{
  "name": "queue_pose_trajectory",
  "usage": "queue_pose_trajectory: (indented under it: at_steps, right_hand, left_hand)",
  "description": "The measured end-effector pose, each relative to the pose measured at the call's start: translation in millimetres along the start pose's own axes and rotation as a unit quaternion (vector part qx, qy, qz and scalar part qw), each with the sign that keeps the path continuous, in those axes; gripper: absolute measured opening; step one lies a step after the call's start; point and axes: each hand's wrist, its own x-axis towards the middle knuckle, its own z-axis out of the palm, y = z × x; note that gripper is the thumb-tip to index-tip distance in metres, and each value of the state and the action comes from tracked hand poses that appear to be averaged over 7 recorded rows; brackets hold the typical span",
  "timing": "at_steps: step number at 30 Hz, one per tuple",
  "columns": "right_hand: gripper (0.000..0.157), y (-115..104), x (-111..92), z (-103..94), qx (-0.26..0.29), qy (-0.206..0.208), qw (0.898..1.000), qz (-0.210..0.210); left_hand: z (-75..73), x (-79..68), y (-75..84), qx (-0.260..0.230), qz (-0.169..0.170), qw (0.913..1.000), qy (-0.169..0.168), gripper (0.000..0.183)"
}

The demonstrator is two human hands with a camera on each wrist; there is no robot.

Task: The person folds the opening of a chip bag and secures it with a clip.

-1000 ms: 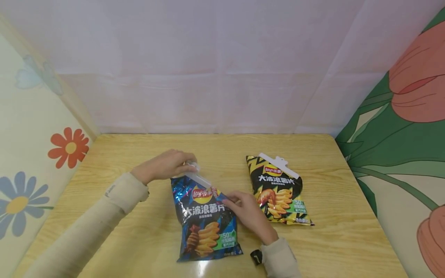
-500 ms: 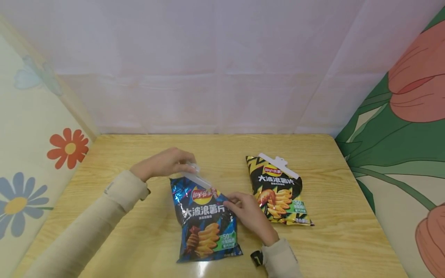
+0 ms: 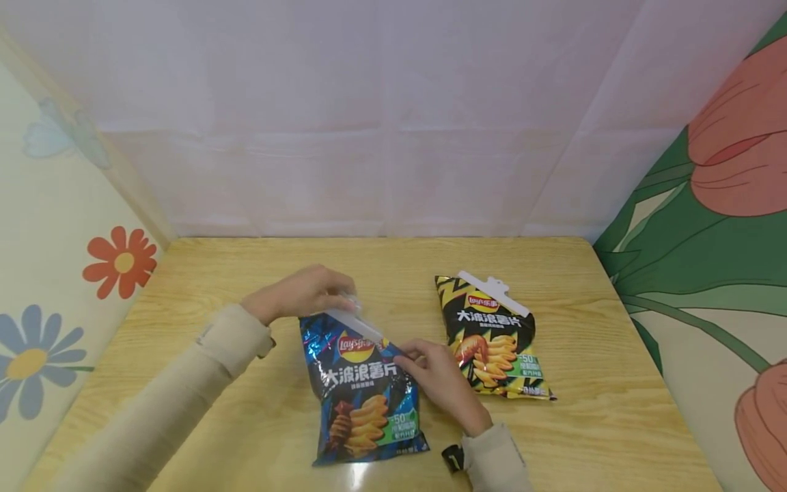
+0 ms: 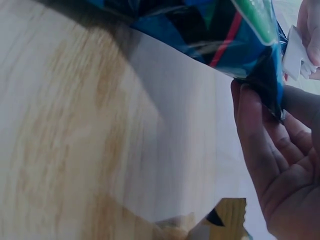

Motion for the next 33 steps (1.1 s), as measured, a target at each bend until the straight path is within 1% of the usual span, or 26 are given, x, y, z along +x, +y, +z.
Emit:
queue_pose_trajectory:
  at_steps: [5,9,18,26,33]
  right_hand:
    - [0.018,0.4,0.3,0.7,0.007,0.003,1.000,-0.005]
    - [0.019,0.3,0.5,1.2,0.014,0.006,1.000,0.000]
    - [0.019,0.3,1.2,1.3,0.002,0.023,1.000,0.000]
    - [0.031,1.6,-0.1,1.9,0.043,0.028,0.999,-0.002]
    - [0.035,2.1,0.1,1.6,0.052,0.027,0.998,-0.005]
  left_hand:
    - [7.2,4.5,2.1,-0.016,0.005,0.9998,-0.007,0.016]
    - [12.5,7.9,2.3,-0.024,0.007,0.9996,-0.011,0.016]
    - [21.6,12.6,4.8,-0.039,0.005,0.9991,-0.014,0.018]
    - [29.0,15.8,5.7,-0.040,0.011,0.9991,-0.004,0.019]
    - [34.3,17.5,7.1,-0.051,0.011,0.9986,-0.005,0.019]
